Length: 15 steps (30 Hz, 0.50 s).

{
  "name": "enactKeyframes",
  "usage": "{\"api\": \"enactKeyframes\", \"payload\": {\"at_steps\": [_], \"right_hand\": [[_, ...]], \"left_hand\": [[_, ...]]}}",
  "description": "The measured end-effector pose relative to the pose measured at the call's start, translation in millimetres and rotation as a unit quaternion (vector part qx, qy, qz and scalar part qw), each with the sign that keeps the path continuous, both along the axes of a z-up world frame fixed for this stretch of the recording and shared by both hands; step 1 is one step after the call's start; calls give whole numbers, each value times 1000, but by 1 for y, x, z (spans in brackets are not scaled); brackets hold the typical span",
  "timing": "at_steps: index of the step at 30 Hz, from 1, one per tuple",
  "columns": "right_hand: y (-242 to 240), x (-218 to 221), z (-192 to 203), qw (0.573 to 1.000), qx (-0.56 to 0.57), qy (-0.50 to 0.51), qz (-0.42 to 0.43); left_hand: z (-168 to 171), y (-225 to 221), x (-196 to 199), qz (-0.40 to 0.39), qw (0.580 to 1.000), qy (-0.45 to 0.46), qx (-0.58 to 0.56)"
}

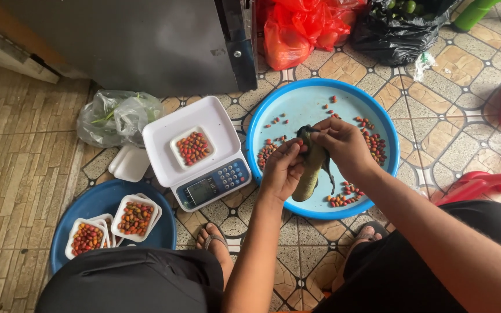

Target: Peeling long green pods to extract seeds and sorting them into containers on a digital scale.

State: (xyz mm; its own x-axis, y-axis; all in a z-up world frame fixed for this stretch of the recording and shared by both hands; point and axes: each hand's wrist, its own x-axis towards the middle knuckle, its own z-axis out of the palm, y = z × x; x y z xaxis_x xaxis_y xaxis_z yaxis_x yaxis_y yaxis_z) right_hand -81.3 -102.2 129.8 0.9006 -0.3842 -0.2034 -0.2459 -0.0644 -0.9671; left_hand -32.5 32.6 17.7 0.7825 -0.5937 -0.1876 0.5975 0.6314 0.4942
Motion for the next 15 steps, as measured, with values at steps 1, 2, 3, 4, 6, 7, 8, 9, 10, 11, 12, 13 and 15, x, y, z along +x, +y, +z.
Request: {"api": "enactKeyframes", "payload": {"at_steps": [1, 2, 3, 4, 6, 7, 8, 9, 10, 11, 12, 13, 15], "right_hand": [[-1, 0, 0, 1000, 4, 1, 1], [-1, 1, -1, 1000, 4, 2, 1], [-2, 2, -2, 1000, 13, -1, 2], [-2, 3, -3, 1000, 22, -3, 4], [-1, 6, -4, 1000, 22, -8, 0], [0, 7, -5, 1000, 22, -14, -6], [-4, 9, -7, 1000, 22, -15, -3], [-7, 11, -9, 999, 27, -23, -11], [-9, 11, -11, 999, 33, -31, -20], [-14, 10, -7, 999, 33, -31, -17], [-16, 10, -3, 998, 18, -47, -32], [-19, 9, 1, 997, 3, -62, -46], [-26, 11, 13, 996, 9, -69, -53]], "left_hand": [[0, 1, 1, -5, 1000, 5, -10], [-1, 1, 1, -5, 1000, 6, -9], [-2, 1, 2, -8, 1000, 11, -13], [-2, 1, 2, -9, 1000, 15, -18], [0, 2, 3, -2, 999, 28, -28], [1, 3, 3, 5, 998, 39, -39], [-3, 4, 7, 7, 998, 38, -39], [-7, 5, 10, 31, 997, 48, -45], [-11, 6, 12, 53, 996, 59, -50], [-13, 9, 17, 56, 995, 59, -51], [-16, 14, 21, 79, 993, 72, -55], [-18, 20, 25, 101, 989, 85, -59], [-34, 31, 38, 118, 989, 86, -36]]}}
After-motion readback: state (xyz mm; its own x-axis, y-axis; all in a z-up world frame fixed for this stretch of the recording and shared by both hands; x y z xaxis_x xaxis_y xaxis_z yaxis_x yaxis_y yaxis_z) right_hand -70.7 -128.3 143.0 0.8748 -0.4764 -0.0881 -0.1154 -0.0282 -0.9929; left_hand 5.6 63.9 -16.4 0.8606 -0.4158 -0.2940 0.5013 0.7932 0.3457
